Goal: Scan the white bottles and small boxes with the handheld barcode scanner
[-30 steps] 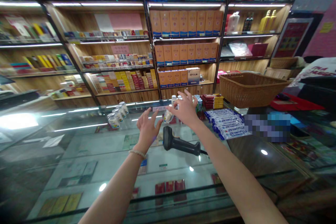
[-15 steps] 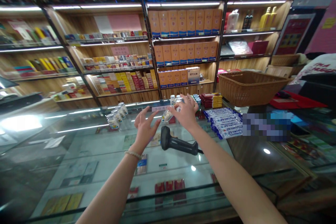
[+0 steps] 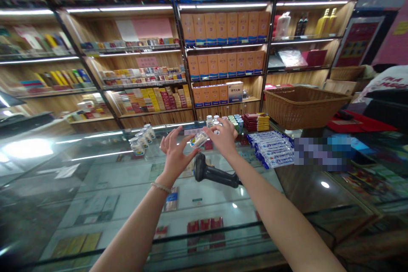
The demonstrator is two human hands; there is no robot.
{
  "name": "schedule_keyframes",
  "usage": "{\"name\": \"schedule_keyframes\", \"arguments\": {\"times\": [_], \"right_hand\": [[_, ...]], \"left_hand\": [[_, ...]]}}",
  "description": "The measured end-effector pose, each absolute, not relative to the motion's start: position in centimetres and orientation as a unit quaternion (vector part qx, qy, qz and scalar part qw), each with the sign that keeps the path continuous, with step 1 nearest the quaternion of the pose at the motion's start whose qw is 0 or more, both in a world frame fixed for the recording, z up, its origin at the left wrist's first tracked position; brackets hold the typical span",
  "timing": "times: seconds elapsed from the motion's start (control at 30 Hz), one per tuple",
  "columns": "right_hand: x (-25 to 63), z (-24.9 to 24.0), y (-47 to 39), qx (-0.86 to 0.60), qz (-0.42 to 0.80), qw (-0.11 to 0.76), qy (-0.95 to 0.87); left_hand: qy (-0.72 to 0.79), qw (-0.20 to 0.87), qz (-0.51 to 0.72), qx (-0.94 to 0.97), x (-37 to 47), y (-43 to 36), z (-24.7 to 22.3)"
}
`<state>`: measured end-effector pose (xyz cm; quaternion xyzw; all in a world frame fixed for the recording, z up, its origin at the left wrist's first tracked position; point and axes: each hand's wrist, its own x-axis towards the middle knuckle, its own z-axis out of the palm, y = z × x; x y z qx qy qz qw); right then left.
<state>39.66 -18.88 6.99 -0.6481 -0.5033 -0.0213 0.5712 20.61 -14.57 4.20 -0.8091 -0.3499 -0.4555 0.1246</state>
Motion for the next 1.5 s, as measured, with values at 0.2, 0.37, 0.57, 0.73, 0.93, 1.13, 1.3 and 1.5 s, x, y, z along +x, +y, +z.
{"name": "schedule_keyframes", "arguments": {"times": [0.2, 0.37, 0.57, 0.73, 0.93, 1.13, 1.3, 1.5], "right_hand": [[39.6, 7.0, -19.0, -0.657, -0.027, 0.556, -0.509], [40.1, 6.6, -18.6, -0.663, -0.054, 0.521, -0.536], [41.1, 6.6, -19.1, -0.648, -0.142, 0.443, -0.603], [41.7, 7.2, -20.8, -0.579, -0.246, 0.297, -0.718], [41.3, 6.2, -20.6, -0.554, -0.270, 0.258, -0.744], [41.2, 6.2, -20.6, -0.560, -0.279, 0.268, -0.733], [41.7, 6.4, -20.7, -0.563, -0.281, 0.270, -0.729], [41.8, 6.3, -20.6, -0.573, -0.270, 0.263, -0.728]], "left_hand": [[-0.341, 0.137, -0.467, -0.804, 20.4, -14.4, 4.2], [-0.342, 0.130, -0.455, -0.812, 20.3, -14.4, 4.3], [-0.353, 0.112, -0.422, -0.827, 20.1, -14.3, 4.4], [-0.355, 0.105, -0.400, -0.838, 19.8, -14.0, 4.5], [-0.342, 0.096, -0.382, -0.853, 19.9, -14.1, 4.4], [-0.352, 0.087, -0.383, -0.850, 19.9, -14.2, 4.4], [-0.355, 0.116, -0.397, -0.839, 19.7, -14.1, 4.5], [-0.361, 0.142, -0.399, -0.831, 19.6, -14.3, 4.7]]}}
